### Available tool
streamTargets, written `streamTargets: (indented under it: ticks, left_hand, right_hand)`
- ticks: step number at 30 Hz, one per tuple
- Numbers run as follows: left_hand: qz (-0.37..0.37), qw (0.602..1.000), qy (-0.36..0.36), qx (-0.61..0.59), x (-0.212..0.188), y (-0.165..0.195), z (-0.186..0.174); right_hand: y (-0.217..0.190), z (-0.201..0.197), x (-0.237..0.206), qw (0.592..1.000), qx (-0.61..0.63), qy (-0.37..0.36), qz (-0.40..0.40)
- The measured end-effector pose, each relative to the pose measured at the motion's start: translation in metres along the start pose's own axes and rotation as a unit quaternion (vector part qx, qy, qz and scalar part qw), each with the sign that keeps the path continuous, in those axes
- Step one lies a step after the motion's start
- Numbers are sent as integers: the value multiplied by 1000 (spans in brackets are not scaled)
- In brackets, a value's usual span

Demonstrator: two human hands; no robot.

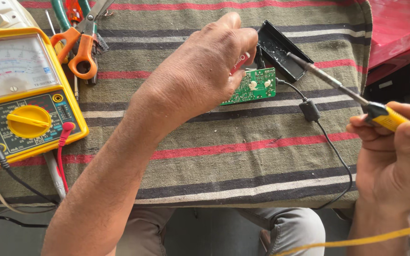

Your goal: The person works on a green circuit board removed from a black plastic casing, holding it against a striped cloth on the bench. They pick up a soldering iron, apply its tip to the board's components while holding a solder spool, and reposition the board and probes as they solder and check connections.

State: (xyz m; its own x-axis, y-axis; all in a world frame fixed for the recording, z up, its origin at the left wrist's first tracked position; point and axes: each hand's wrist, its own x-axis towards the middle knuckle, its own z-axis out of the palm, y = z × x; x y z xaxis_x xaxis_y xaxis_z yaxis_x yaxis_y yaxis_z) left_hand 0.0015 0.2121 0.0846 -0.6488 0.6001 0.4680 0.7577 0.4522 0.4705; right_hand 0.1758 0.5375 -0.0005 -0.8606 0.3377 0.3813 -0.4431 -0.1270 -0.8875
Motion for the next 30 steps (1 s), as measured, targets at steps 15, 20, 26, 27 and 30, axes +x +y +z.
streamTargets:
  ticks: [15,20,26,27,30]
  left_hand:
    - [-1,999,-43,0,0,4,0]
    - [-25,996,-81,12,0,4,1]
    - [6,997,-71,34,-4,5,7]
    - [10,997,-68,35,-4,4,9]
    - [23,998,-50,35,-6,2,13]
  right_hand:
    - [-4,1,-5,996,60,29,65]
    - [-4,5,-7,998,42,12,55]
    - [-5,9,-8,998,24,-1,60]
    - [-5,9,-8,998,22,-3,61]
    - [-5,10,-7,998,18,-6,62]
